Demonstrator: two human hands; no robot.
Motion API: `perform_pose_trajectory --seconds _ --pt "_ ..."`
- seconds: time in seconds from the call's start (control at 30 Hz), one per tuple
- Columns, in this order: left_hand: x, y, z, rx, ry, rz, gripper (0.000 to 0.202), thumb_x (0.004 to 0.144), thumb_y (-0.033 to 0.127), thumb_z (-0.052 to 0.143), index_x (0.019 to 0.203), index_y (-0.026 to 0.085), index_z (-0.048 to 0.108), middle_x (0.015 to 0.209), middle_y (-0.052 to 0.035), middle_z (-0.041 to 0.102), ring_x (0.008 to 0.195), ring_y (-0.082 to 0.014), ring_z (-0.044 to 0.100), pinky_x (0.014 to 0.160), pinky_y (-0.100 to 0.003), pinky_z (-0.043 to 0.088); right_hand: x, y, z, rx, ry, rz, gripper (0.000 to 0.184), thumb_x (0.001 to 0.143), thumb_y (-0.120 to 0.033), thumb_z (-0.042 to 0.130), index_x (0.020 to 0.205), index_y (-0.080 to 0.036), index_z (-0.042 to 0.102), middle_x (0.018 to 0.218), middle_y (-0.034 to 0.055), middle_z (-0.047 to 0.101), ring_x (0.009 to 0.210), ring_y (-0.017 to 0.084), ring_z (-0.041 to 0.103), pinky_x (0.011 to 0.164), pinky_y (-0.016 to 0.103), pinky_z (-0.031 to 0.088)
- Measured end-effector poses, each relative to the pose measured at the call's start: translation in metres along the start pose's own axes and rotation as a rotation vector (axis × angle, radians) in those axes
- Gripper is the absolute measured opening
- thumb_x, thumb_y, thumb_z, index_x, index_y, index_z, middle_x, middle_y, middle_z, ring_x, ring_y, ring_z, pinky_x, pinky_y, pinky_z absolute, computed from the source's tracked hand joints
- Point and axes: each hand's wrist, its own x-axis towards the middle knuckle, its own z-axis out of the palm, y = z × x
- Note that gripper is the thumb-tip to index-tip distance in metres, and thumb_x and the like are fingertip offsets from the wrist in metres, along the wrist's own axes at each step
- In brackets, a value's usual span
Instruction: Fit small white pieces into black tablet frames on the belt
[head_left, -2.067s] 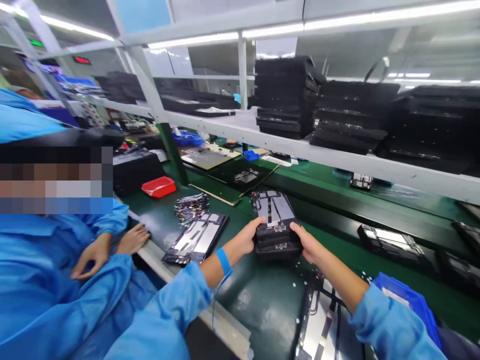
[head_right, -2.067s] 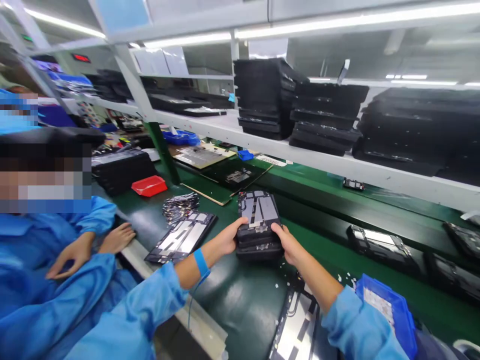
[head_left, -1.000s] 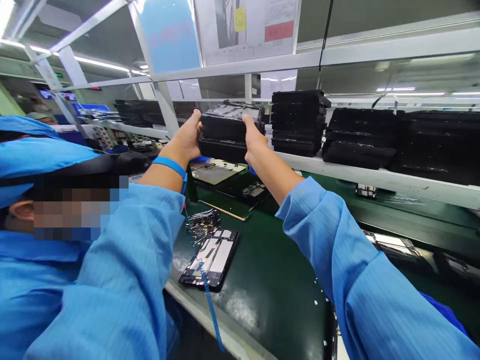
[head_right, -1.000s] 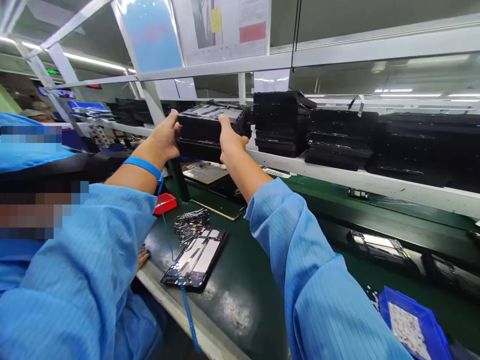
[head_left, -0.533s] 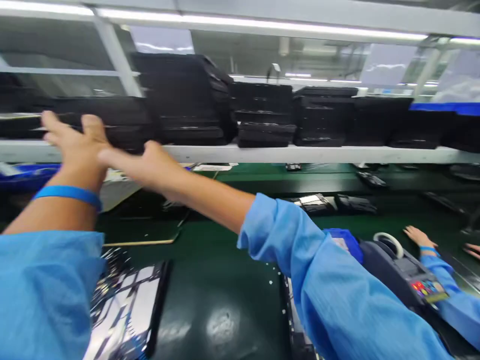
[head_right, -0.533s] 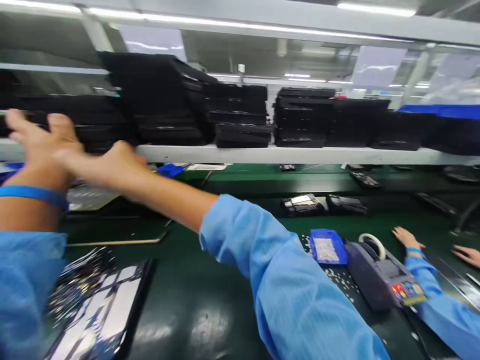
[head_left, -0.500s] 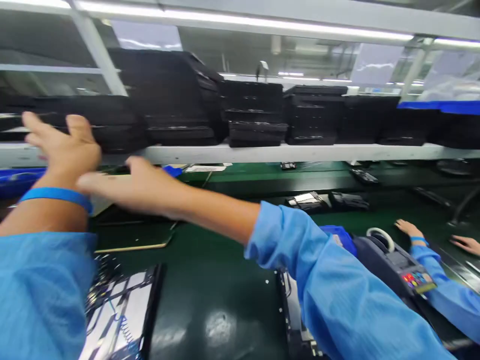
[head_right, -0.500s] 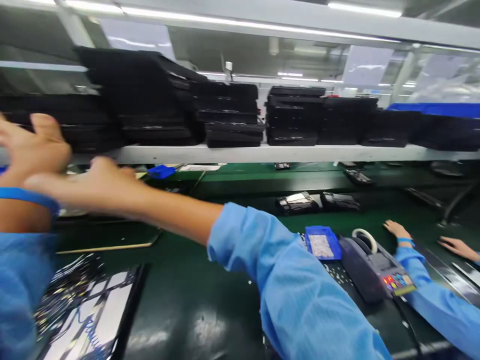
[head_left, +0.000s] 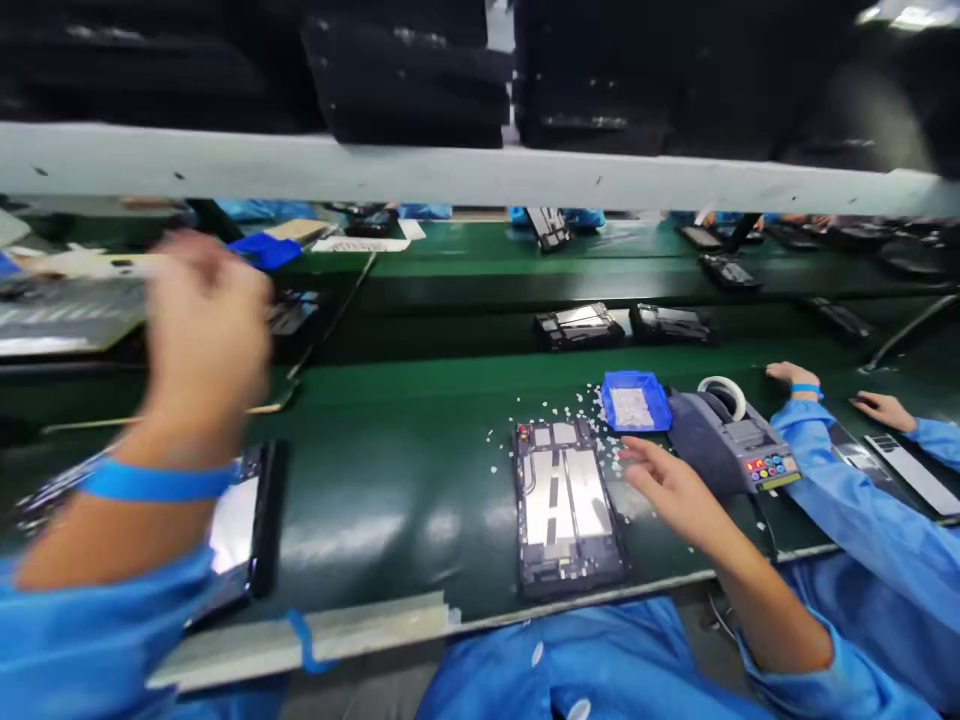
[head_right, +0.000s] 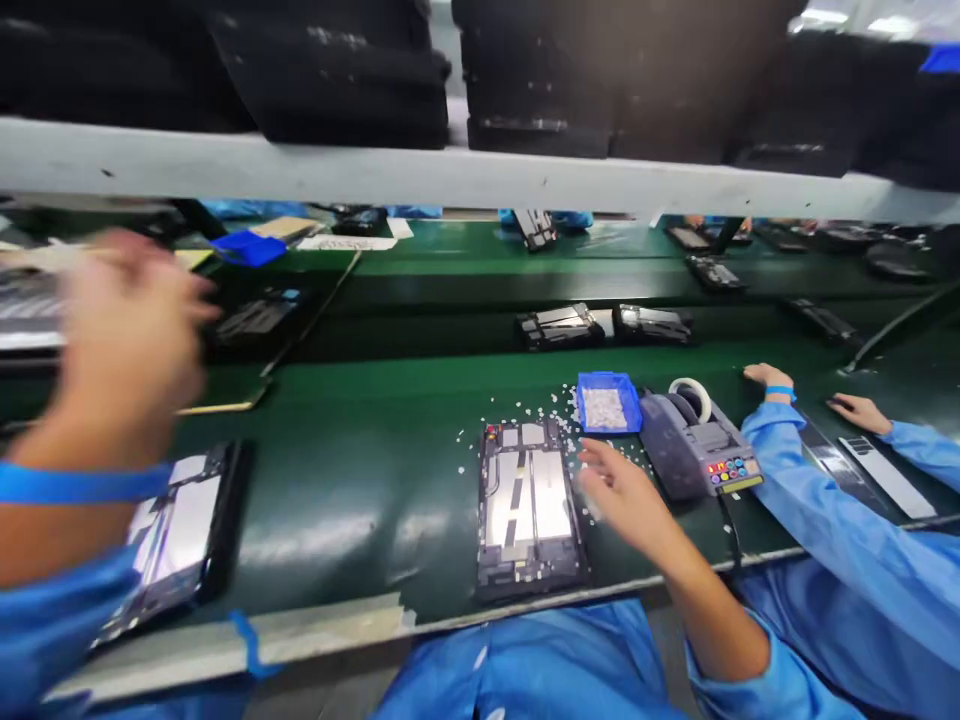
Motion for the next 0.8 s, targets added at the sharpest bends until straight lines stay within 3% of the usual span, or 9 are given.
perform_pose_trajectory --seconds 0.07,0.13,0.23,0.33,0.4,0.5,0.57,0.63,0.8 --pt "-0.085 -0.005 0.043 -0.056 -0.449 -0.111 0.043 0.091 0.035 0.060 0.131 0.019 0.058 0.125 -0.0108 0.067 0.111 -0.0283 0.068 0.107 -0.056 0.054 -0.001 0.039 0.005 0.028 0.010 0.079 0.060 0.089 -0.055 0.064 0.138 -0.021 0.069 0.131 0.0176 0.075 0.109 0.031 0.076 0.098 0.051 0.060" --pt "-0.171 -0.009 0.085 -0.176 -0.738 -0.296 0.054 0.086 0.037 0.064 0.136 0.018 0.059 0.137 -0.0171 0.066 0.118 -0.0320 0.069 0.105 -0.052 0.057 -0.004 0.063 0.019 0.041 -0.016 0.126 0.064 0.087 -0.060 0.064 0.137 -0.020 0.070 0.134 0.0193 0.074 0.109 0.033 0.077 0.099 0.053 0.060" --pt "-0.269 -0.014 0.126 -0.334 -0.894 -0.389 0.062 0.086 0.031 0.064 0.146 0.022 0.057 0.147 -0.0166 0.064 0.128 -0.0337 0.066 0.108 -0.051 0.057 -0.014 0.075 0.039 0.005 -0.082 0.105 0.062 0.089 -0.056 0.063 0.141 -0.023 0.069 0.145 0.0164 0.068 0.128 0.034 0.069 0.113 0.056 0.052" --pt "-0.317 -0.019 0.129 -0.364 -0.870 -0.385 0.066 0.093 0.028 0.059 0.157 0.028 0.049 0.153 -0.0112 0.061 0.140 -0.0328 0.059 0.118 -0.052 0.050 -0.027 0.076 0.042 -0.058 -0.154 0.023 0.059 0.092 -0.048 0.064 0.148 -0.027 0.065 0.152 0.0118 0.064 0.144 0.033 0.058 0.124 0.055 0.042" --pt "-0.322 -0.023 0.121 -0.315 -0.888 -0.348 0.067 0.094 0.028 0.060 0.160 0.030 0.047 0.149 -0.0102 0.064 0.135 -0.0318 0.062 0.115 -0.050 0.053 -0.035 0.077 0.034 -0.069 -0.199 0.017 0.058 0.093 -0.046 0.064 0.147 -0.028 0.066 0.151 0.0113 0.064 0.141 0.033 0.060 0.122 0.056 0.044" --pt "-0.298 -0.029 0.119 -0.128 -0.823 -0.215 0.057 0.096 0.025 0.060 0.153 0.026 0.055 0.141 -0.0130 0.066 0.123 -0.0299 0.066 0.110 -0.049 0.055 -0.035 0.074 0.020 -0.077 -0.221 0.084 0.053 0.093 -0.049 0.064 0.141 -0.027 0.070 0.141 0.0129 0.070 0.121 0.033 0.072 0.104 0.053 0.059" --pt "-0.272 -0.031 0.132 0.034 -0.762 -0.054 0.042 0.100 0.021 0.055 0.141 0.021 0.066 0.131 -0.0145 0.069 0.119 -0.0298 0.066 0.108 -0.048 0.053 -0.028 0.065 0.014 -0.092 -0.159 0.099 0.051 0.094 -0.050 0.062 0.139 -0.027 0.070 0.138 0.0135 0.071 0.112 0.032 0.075 0.088 0.047 0.064" --pt "-0.248 -0.031 0.151 0.165 -0.810 0.137 0.033 0.102 0.019 0.053 0.128 0.021 0.073 0.117 -0.0131 0.072 0.110 -0.0288 0.067 0.102 -0.045 0.054 -0.019 0.051 0.013 -0.101 -0.087 0.066 0.048 0.095 -0.048 0.062 0.138 -0.028 0.070 0.139 0.0135 0.070 0.111 0.031 0.074 0.079 0.042 0.064" --pt "-0.232 -0.033 0.177 0.324 -0.870 0.350 0.023 0.101 0.016 0.057 0.108 0.020 0.079 0.103 -0.0113 0.071 0.094 -0.0253 0.066 0.088 -0.038 0.055 -0.001 0.017 0.022 -0.078 -0.097 -0.076 0.039 0.097 -0.042 0.062 0.132 -0.029 0.073 0.129 0.0106 0.075 0.104 0.027 0.074 0.082 0.041 0.063"
